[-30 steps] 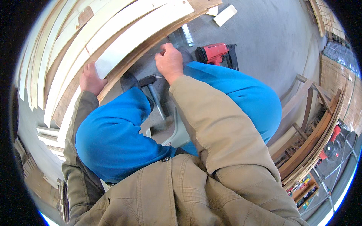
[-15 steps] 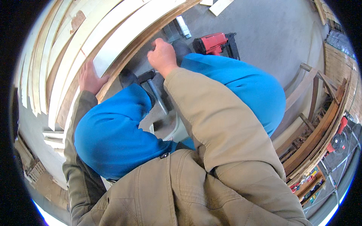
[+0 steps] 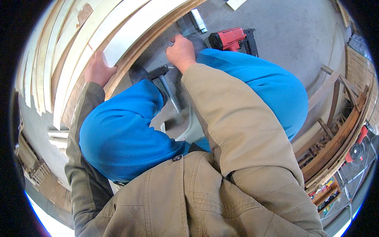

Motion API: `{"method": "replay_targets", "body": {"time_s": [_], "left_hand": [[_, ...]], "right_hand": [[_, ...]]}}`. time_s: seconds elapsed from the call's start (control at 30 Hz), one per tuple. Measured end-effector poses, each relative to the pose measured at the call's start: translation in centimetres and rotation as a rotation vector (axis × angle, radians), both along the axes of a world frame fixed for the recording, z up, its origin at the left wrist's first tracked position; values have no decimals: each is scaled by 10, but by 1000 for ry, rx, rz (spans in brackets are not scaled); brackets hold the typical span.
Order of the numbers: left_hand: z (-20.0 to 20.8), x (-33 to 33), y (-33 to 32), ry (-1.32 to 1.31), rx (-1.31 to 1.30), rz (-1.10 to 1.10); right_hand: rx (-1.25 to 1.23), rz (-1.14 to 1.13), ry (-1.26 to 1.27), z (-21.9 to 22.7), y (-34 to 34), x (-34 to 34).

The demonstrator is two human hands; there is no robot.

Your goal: The person positions white wooden planks onto a curved wooden base and secures them using a red pneumatic nail gun. They repeatedly align each plank and drive nails along its length to attach it to the structure.

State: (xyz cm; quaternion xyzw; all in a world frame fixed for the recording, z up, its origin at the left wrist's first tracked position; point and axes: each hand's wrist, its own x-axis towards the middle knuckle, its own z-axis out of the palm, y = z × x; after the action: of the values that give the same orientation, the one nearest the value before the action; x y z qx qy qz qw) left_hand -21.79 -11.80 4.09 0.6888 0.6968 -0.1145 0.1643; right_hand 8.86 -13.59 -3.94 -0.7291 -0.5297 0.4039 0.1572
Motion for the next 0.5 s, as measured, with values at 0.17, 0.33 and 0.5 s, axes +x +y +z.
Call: {"method": "replay_targets", "body": {"time_s": [0.17, 0.33, 0.5], "left_hand": [[1, 5, 2, 34, -7, -3], [-6, 6, -1, 34, 8, 11], [-12, 1, -4, -25, 51, 12]], "right_hand": [[-43, 0, -20, 0, -1, 5], [-118, 5, -36, 1, -2, 8], [-112, 0, -41, -5, -4, 7]]}}
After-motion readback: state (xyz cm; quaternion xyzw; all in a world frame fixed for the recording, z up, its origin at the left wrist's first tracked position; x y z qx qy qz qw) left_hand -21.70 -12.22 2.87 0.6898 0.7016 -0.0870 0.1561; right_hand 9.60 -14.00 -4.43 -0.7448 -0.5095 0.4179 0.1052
